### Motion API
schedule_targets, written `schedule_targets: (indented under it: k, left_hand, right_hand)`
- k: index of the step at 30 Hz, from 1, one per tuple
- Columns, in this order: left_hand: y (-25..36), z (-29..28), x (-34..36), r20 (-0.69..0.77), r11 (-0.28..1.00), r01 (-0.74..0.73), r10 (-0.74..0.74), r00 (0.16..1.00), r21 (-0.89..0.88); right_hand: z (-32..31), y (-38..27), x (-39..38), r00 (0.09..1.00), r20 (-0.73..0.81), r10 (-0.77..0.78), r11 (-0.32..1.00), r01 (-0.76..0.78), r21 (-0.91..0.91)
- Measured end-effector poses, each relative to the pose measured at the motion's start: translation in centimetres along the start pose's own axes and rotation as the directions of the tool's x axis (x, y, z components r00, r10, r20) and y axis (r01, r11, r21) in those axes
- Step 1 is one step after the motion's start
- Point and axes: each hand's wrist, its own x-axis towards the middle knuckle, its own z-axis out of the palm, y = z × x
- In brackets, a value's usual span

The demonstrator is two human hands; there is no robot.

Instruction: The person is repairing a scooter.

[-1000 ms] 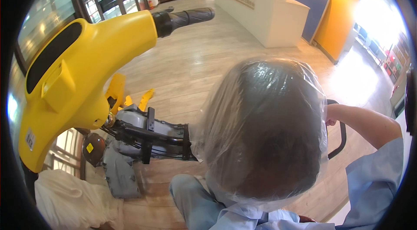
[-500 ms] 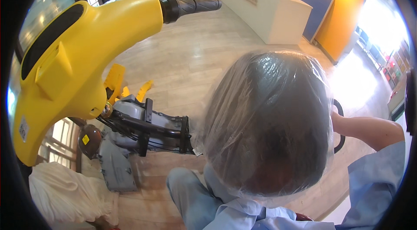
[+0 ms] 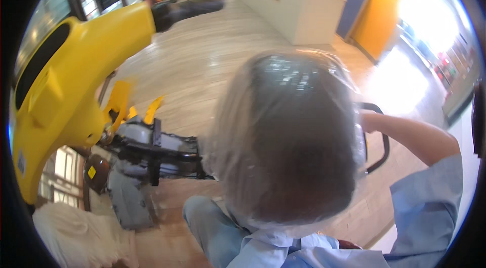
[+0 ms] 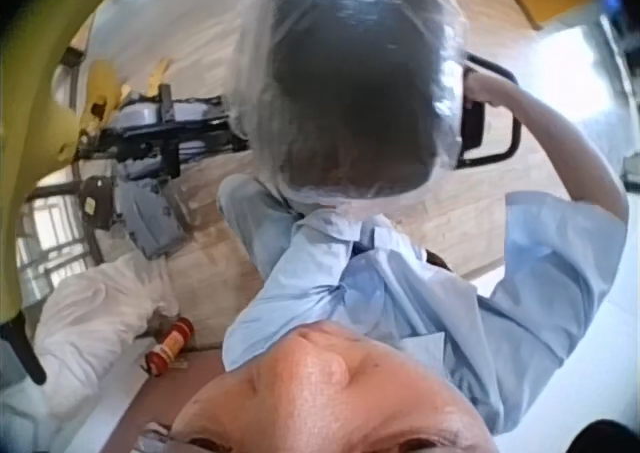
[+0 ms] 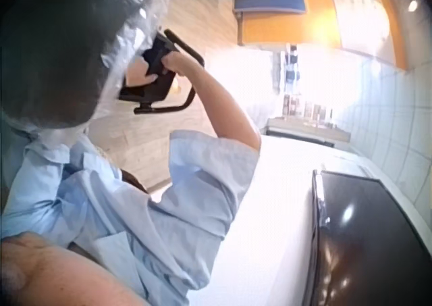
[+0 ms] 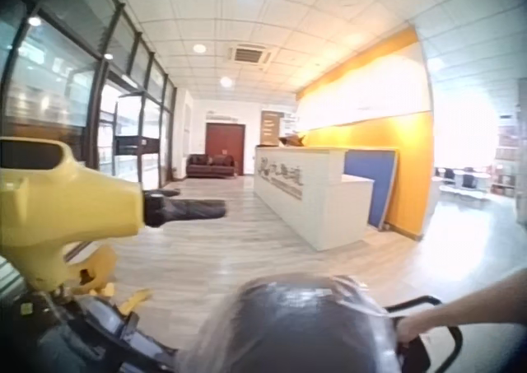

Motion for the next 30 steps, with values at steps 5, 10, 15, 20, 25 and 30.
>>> schedule_targets:
  k: [5,10,15,20,25,30]
  left_hand:
    - [0.0,-0.1,0.3,0.001,1.0,-0.014,0.014,1.0,0.015]
    - [0.0,-0.3,0.4,0.013,0.996,-0.059,0.058,0.998,0.067]
    - [0.1,-0.4,0.5,0.019,0.991,-0.061,0.059,0.998,0.12]
    - [0.3,-0.5,0.5,0.023,0.991,-0.052,0.05,0.998,0.12]
    - [0.1,-0.3,0.6,0.017,0.99,-0.051,0.049,0.999,0.13]
    - [0.2,-0.4,0.6,0.015,0.988,-0.046,0.044,0.999,0.147]
  right_hand:
    - [1.1,-1.0,0.4,0.96,0.003,-0.279,0.662,0.194,-0.724]
    - [3.0,-2.0,-4.1,0.761,-0.2,-0.617,0.427,0.11,-0.898]
    - [1.6,-1.6,-5.8,0.608,-0.007,-0.794,0.064,0.072,-0.995]
    - [2.2,-1.8,-6.1,0.727,-0.266,-0.632,0.503,0.125,-0.855]
    - [2.8,-1.5,-5.8,0.745,-0.383,-0.546,0.669,0.112,-0.735]
    - [3.5,-0.3,-5.4,0.544,-0.443,-0.712,0.637,0.238,-0.733]
